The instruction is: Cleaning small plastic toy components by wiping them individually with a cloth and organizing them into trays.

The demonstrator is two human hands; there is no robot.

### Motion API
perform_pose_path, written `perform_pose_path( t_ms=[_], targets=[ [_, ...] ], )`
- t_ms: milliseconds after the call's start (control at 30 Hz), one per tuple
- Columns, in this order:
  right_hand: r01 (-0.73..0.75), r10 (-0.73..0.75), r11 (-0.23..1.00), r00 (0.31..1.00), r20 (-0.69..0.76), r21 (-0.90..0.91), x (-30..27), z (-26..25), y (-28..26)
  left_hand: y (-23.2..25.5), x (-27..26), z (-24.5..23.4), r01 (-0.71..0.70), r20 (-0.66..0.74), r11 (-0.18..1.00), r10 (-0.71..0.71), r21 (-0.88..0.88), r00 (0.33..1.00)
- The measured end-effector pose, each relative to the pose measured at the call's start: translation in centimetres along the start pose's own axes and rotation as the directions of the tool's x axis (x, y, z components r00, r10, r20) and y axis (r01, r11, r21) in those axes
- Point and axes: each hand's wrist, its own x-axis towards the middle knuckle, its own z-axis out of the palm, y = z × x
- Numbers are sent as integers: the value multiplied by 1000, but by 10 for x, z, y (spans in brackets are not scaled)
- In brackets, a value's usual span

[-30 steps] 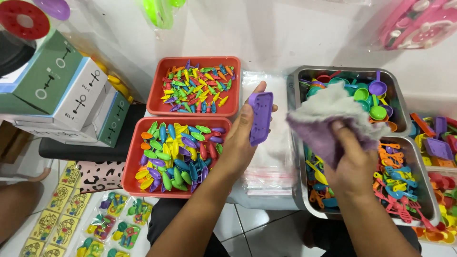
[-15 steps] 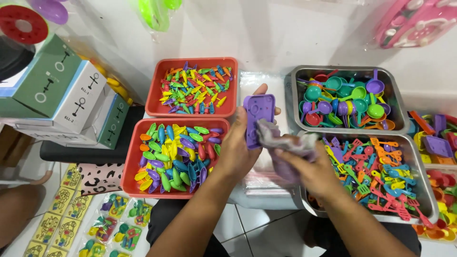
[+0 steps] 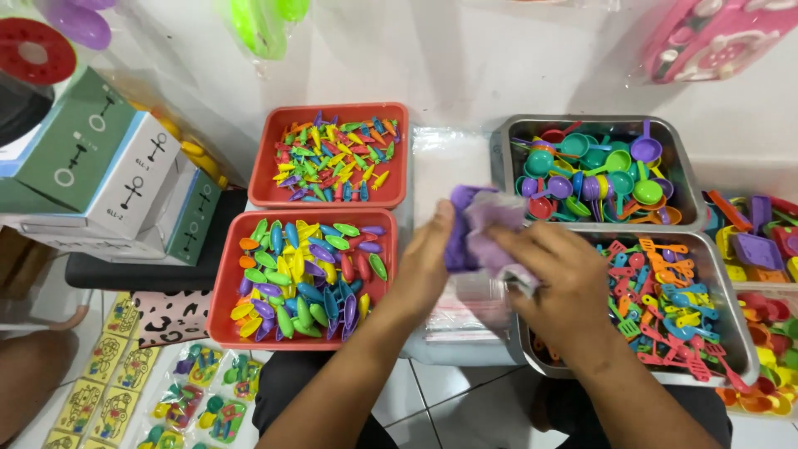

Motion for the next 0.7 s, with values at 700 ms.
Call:
perform_pose_path(
  t_ms=[700],
  targets=[
    [-150,157,971,987,-22,188,-6,-10,23,15,-4,4,-139,298,989,116,57,947]
  ],
)
